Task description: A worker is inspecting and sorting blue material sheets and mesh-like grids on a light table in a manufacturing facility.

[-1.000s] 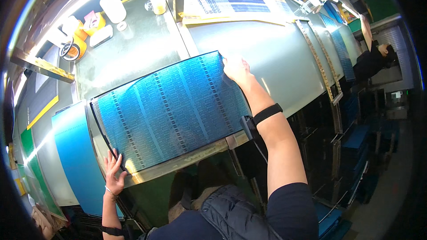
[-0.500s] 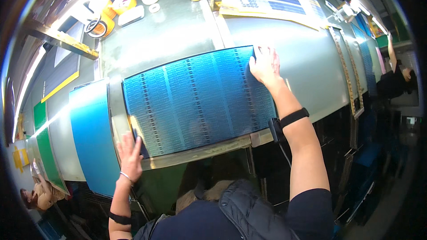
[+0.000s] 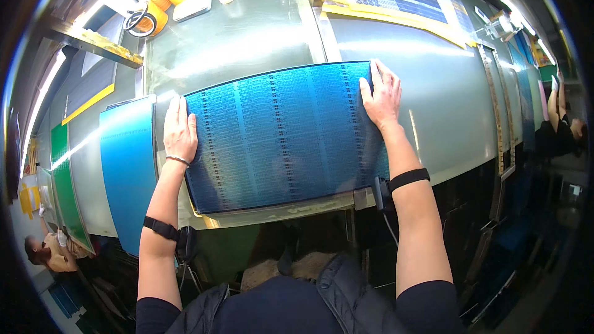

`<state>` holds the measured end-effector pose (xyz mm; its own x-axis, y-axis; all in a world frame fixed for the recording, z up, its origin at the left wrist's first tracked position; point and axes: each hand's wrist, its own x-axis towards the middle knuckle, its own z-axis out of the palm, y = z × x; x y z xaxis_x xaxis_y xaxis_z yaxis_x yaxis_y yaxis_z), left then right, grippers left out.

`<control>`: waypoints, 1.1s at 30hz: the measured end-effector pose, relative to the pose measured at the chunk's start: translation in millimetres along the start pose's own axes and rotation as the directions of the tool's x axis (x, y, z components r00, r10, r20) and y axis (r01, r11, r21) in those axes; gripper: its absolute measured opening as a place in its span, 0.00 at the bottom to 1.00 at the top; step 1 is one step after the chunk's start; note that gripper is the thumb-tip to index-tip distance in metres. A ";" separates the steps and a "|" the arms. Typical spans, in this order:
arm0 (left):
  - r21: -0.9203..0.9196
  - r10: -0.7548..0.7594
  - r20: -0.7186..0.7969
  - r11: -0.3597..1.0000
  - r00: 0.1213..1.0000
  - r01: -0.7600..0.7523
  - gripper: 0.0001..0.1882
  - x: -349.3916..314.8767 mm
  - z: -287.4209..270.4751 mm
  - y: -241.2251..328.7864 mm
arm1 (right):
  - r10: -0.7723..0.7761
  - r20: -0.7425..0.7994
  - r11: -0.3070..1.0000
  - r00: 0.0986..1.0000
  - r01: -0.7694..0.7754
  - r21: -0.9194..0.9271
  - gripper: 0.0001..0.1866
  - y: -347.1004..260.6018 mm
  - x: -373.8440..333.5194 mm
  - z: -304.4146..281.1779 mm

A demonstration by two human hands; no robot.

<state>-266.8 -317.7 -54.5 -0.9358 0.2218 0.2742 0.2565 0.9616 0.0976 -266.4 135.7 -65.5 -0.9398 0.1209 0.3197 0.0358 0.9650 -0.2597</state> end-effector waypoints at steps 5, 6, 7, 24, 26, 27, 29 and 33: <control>-0.074 -0.050 -0.054 0.996 0.997 0.046 0.23 -1.3 5.8 -1.2 | -0.122 0.270 0.987 0.955 0.089 0.134 0.45 39.4 -37.7 -50.8; -0.109 -0.068 -0.056 0.992 0.996 0.061 0.23 -1.3 3.9 -3.0 | -0.134 0.311 0.984 0.941 0.088 0.157 0.50 44.0 -56.1 -62.3; -0.140 -0.088 -0.058 0.987 0.994 0.079 0.23 -2.3 1.4 -6.1 | -0.125 0.353 0.981 0.927 0.063 0.184 0.52 42.1 -75.4 -75.2; -0.136 -0.098 -0.079 0.987 0.992 0.086 0.23 10.4 6.3 -1.9 | -0.064 0.378 0.994 0.924 0.024 0.109 0.49 36.2 -137.8 -122.8; -0.109 -0.066 -0.079 0.992 0.995 0.058 0.22 10.5 1.0 -4.5 | -0.079 0.428 0.996 0.900 0.091 -0.009 0.46 23.7 -137.4 -127.2; -0.127 -0.070 -0.048 0.990 0.996 0.064 0.23 8.1 1.3 -2.4 | -0.161 0.421 0.986 0.893 0.163 0.031 0.44 13.2 -134.2 -129.7; -0.095 -0.063 0.022 0.993 0.998 0.064 0.26 -6.8 -1.9 -6.3 | -0.323 0.395 0.946 0.860 0.279 0.167 0.38 -25.9 -129.3 -120.5; 0.072 -0.059 0.161 0.996 0.985 0.048 0.34 -16.0 -1.5 -11.9 | -0.779 0.291 0.608 0.556 0.554 0.568 0.31 -97.8 -115.9 -68.1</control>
<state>-254.6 -332.9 -58.7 -0.9759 0.1880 0.1106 0.1936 0.9802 0.0418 -137.9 43.1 -15.1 -0.6492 -0.7519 0.1146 -0.6923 0.5218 -0.4984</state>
